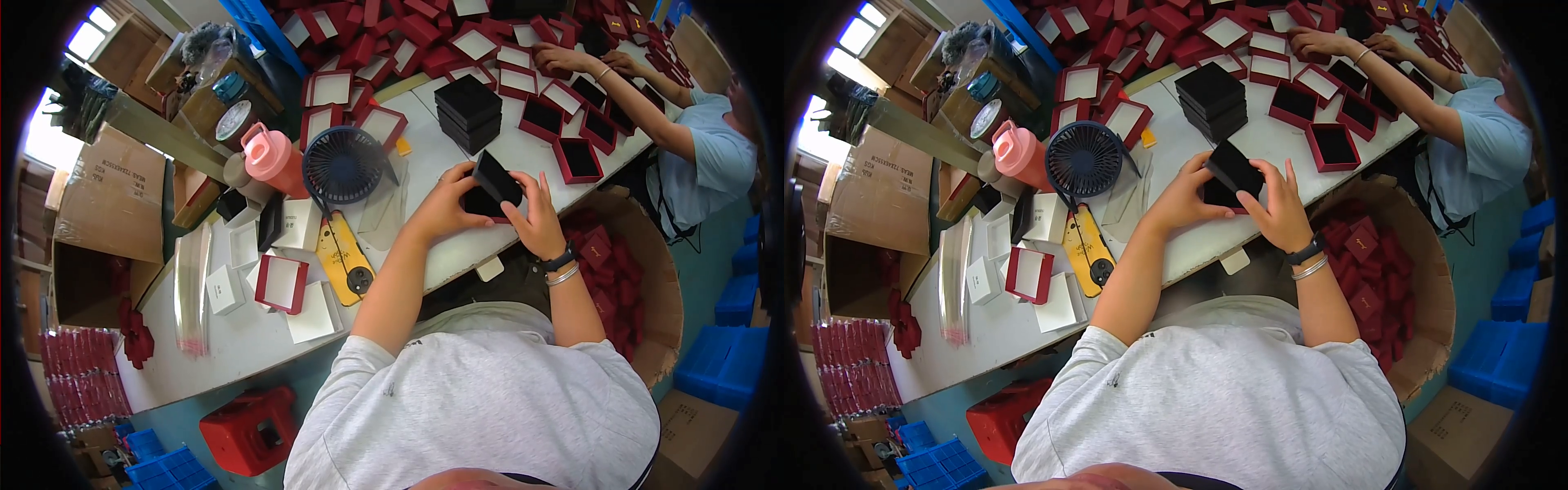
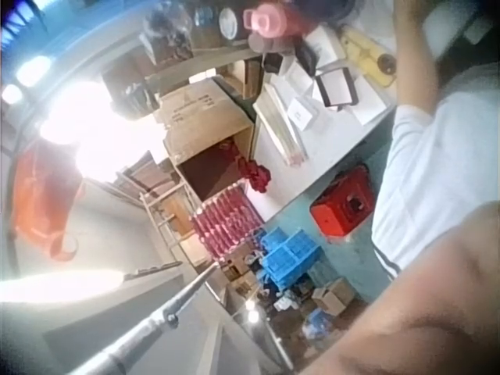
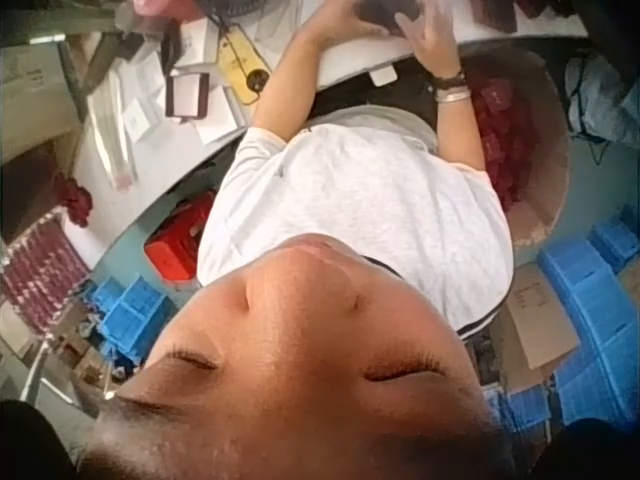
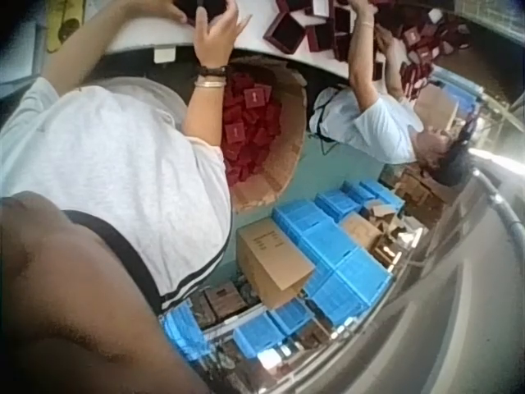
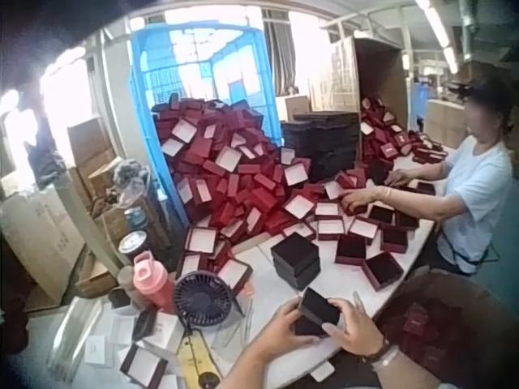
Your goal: Assembling small jewelry boxes by placing black inserts into red boxes and stacking them on a workbench.
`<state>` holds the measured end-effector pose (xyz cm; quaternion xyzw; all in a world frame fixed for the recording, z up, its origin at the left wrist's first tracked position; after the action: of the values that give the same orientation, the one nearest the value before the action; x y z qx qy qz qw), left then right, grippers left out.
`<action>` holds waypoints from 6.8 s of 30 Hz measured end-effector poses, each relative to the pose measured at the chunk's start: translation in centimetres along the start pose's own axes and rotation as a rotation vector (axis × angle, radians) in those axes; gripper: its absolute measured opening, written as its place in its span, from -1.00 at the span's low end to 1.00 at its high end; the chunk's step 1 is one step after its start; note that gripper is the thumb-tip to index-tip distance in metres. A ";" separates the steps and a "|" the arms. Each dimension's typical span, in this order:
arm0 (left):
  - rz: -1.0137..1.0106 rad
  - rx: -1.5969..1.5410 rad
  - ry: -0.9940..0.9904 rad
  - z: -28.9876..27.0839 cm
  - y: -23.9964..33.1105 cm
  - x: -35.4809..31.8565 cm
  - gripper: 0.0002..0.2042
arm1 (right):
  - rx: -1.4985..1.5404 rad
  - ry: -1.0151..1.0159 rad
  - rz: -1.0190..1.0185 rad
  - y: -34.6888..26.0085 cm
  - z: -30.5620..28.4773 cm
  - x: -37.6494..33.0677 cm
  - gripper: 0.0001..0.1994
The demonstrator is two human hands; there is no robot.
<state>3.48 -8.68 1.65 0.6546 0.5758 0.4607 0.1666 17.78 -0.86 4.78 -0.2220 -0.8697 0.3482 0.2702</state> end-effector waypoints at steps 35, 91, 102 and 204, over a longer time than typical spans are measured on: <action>0.033 0.059 0.116 -1.1 2.2 0.3 -0.16 | -0.134 0.301 0.324 6.6 -2.9 1.2 -0.42; -0.590 0.509 0.336 -4.2 -4.5 -0.2 -0.21 | -0.289 -0.043 -0.210 1.3 0.8 15.5 -0.39; -0.437 0.482 0.529 -4.0 -3.6 -0.7 -0.38 | -0.312 0.232 -0.275 -1.6 1.0 15.0 -0.54; -0.165 -1.494 0.180 0.3 2.8 1.0 -0.30 | 0.036 0.036 -0.365 -5.0 -0.6 3.8 -0.64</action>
<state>5.30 -8.42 3.97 0.2824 0.1688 0.7660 0.5523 14.27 -1.74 9.97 -0.0618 -0.8842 0.3051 0.3484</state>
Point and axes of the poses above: each hand's wrist, its own x-axis towards the middle knuckle, its own z-axis out of the palm, y = z × x, the point moved 8 cm from there along x, towards the middle knuckle, and after that the axes turned 9 degrees about z, right-handed, at the moved point
